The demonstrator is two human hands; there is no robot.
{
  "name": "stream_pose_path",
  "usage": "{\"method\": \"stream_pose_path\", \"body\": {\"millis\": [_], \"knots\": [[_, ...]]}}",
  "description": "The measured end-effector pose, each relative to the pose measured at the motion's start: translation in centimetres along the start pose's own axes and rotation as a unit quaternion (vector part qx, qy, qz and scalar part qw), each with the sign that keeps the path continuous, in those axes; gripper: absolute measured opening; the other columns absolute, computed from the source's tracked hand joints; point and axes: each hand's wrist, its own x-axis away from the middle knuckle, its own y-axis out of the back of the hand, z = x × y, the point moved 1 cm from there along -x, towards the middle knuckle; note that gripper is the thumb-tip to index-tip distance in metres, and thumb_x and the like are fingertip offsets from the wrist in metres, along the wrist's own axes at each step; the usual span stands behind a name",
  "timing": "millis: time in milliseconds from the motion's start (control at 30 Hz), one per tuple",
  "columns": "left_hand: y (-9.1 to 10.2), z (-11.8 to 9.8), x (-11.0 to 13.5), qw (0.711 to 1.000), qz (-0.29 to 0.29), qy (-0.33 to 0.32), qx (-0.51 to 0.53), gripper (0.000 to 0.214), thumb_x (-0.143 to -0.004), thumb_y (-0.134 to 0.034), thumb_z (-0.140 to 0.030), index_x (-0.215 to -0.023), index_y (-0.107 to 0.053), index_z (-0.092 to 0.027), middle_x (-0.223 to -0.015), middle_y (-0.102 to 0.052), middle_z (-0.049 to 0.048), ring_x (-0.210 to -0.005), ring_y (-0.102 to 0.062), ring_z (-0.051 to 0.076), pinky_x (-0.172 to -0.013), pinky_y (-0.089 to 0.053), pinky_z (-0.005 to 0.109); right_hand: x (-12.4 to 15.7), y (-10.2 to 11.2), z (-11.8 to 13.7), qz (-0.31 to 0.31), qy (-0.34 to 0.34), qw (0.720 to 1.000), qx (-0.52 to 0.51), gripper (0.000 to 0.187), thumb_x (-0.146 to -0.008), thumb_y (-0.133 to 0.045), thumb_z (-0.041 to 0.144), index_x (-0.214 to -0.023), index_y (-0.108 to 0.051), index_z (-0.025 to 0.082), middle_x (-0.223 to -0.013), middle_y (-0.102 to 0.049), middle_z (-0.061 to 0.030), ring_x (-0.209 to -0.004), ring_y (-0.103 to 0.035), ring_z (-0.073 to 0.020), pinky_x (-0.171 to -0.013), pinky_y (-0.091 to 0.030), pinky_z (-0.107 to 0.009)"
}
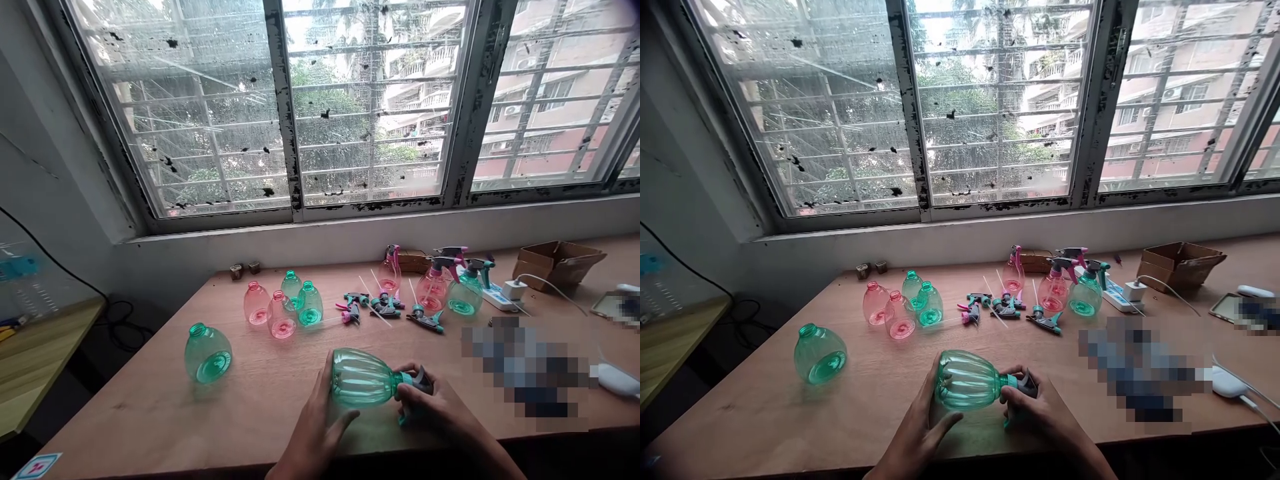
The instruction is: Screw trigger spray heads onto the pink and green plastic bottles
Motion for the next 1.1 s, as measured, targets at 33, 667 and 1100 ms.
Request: {"method": "stream_pose_path", "body": {"millis": [33, 667, 1100], "knots": [[0.03, -0.08, -0.02, 1.000, 0.002, 0.004, -0.004, 0.090, -0.086, -0.070, -0.031, -0.157, -0.014, -0.027, -0.159, -0.033, 0.0111, -0.148, -0.028, 0.033, -0.121, -0.025, 0.051, 0.00, 0.02, 0.02, 0.001, -0.001, 1.000, 0.000, 0.045, -0.071, -0.084, 0.047, -0.099, -0.063, 0.018, -0.068, -0.070, 0.0005, -0.056, -0.068, -0.0184, -0.057, -0.057, -0.031], [0.39, -0.91, -0.12, 1.000, 0.002, 0.015, 0.021, 0.072, -0.090, -0.065, -0.043, -0.152, -0.034, -0.025, -0.154, -0.042, 0.0109, -0.144, -0.035, 0.032, -0.120, -0.028, 0.047, -0.24, 0.67, -0.29, 0.023, -0.006, 0.999, 0.039, 0.041, -0.075, -0.080, 0.048, -0.096, -0.063, 0.018, -0.070, -0.072, -0.0011, -0.053, -0.065, -0.0174, -0.055, -0.055, -0.032], [0.39, -0.52, -0.53, 0.999, -0.008, -0.015, 0.034, 0.057, -0.097, -0.055, -0.029, -0.150, -0.035, -0.029, -0.157, -0.038, 0.0085, -0.144, -0.036, 0.029, -0.121, -0.028, 0.048, -0.38, 0.38, 0.29, -0.003, 0.006, 0.999, 0.033, 0.042, -0.074, -0.080, 0.051, -0.093, -0.064, 0.017, -0.073, -0.074, -0.0030, -0.051, -0.066, -0.0178, -0.055, -0.057, -0.033]]}}
